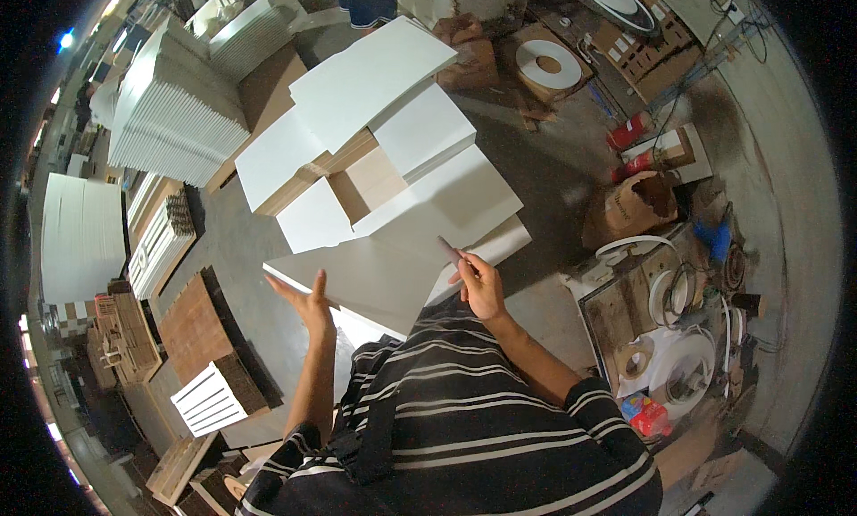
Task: The person repeatedly picks up white rectangular panels from a stack, uses a sanding block to smooth the surface and edges, and places the panels back on the stack. The person handles the panels one at a time in a repetitive cycle.
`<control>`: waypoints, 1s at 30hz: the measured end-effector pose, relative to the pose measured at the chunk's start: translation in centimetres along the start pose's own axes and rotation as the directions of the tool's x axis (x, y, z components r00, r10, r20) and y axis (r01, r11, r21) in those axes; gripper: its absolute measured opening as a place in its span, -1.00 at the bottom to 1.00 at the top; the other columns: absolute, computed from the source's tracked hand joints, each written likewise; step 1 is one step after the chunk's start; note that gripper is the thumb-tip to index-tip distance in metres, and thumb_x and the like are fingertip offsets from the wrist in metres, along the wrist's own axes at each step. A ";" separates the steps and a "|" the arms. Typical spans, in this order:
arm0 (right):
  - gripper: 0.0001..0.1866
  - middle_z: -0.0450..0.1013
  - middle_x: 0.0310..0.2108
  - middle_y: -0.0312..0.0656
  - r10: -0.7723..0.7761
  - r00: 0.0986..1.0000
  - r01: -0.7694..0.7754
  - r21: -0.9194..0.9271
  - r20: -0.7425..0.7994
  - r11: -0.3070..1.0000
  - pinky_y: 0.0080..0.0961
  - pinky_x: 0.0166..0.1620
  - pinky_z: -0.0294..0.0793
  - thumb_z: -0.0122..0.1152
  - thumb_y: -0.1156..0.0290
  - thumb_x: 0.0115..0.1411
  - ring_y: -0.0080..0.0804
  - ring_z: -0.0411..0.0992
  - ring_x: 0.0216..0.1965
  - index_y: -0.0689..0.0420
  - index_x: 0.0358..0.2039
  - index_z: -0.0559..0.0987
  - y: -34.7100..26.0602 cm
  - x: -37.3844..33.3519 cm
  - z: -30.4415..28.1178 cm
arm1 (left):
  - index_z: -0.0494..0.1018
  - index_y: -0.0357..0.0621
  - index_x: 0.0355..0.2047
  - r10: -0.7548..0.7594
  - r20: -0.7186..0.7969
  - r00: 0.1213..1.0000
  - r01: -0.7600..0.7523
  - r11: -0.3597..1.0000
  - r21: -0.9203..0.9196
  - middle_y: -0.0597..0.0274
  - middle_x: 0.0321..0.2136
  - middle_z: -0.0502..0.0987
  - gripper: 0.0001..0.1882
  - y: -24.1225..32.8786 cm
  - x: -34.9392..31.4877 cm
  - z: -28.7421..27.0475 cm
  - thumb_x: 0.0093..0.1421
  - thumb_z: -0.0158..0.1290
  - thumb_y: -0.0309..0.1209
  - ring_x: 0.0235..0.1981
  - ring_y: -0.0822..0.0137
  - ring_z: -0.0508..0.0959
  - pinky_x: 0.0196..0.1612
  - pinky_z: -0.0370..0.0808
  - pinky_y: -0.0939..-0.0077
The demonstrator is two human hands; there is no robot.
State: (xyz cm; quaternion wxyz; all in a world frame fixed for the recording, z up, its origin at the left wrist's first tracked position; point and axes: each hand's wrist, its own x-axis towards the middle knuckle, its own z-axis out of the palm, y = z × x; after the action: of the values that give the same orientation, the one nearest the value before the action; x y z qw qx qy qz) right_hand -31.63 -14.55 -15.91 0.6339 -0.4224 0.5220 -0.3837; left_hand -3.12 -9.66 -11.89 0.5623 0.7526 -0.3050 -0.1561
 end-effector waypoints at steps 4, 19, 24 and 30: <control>-0.62 0.57 -0.42 -0.18 0.070 0.997 -0.070 -0.004 0.036 0.998 -0.77 -0.62 0.31 -0.03 0.27 0.40 -0.72 0.32 -0.69 0.28 0.07 0.46 -0.9 0.3 -0.7 | 0.26 -0.30 0.09 -0.691 0.392 0.607 0.771 0.394 -0.501 -0.09 0.03 0.37 -0.44 -2.0 -0.1 -2.8 0.06 0.09 -0.45 0.06 -0.04 0.39 0.18 0.29 0.11; -0.66 0.58 -0.28 -0.16 0.212 0.947 -0.191 -0.108 0.242 0.976 -0.64 -0.39 0.47 -0.08 0.19 0.42 -0.53 0.53 -0.40 0.24 -0.23 0.49 0.5 1.3 -0.6 | 0.31 -0.24 -0.28 -0.575 0.269 0.773 0.631 0.741 -0.231 0.11 -0.36 0.35 -0.70 -0.4 2.5 -7.9 -0.09 0.01 -0.55 -0.34 0.20 0.41 -0.32 0.46 0.17; -0.65 0.51 -0.33 -0.25 0.052 0.998 -0.037 -0.324 0.038 0.945 -0.54 -0.26 0.39 -0.04 0.15 0.40 -0.49 0.44 -0.28 0.20 -0.18 0.50 -0.1 5.4 -2.1 | 0.35 -0.25 -0.17 -0.459 0.206 0.864 0.502 0.810 -0.303 0.09 -0.33 0.44 -0.60 5.1 4.0 -13.7 -0.11 -0.02 -0.63 -0.34 0.16 0.49 -0.33 0.51 0.27; -0.58 0.51 -0.24 -0.13 -0.351 0.911 0.206 -0.500 -0.215 0.841 -0.36 -0.08 0.37 -0.15 0.11 0.42 -0.25 0.45 -0.18 0.24 -0.06 0.45 -2.4 13.6 -4.3 | 0.50 -0.19 -0.32 -0.172 0.183 0.968 0.218 0.936 -0.277 0.24 -0.41 0.49 -0.68 11.0 6.7 -21.2 -0.09 0.03 -0.30 -0.42 0.34 0.50 -0.37 0.42 0.48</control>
State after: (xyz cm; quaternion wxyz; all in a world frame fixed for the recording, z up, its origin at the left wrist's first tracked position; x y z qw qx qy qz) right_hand -33.76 -28.61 -18.68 0.3640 -0.5714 0.6203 -0.3953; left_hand 11.14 0.02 5.91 0.6244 0.6722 -0.2451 -0.3135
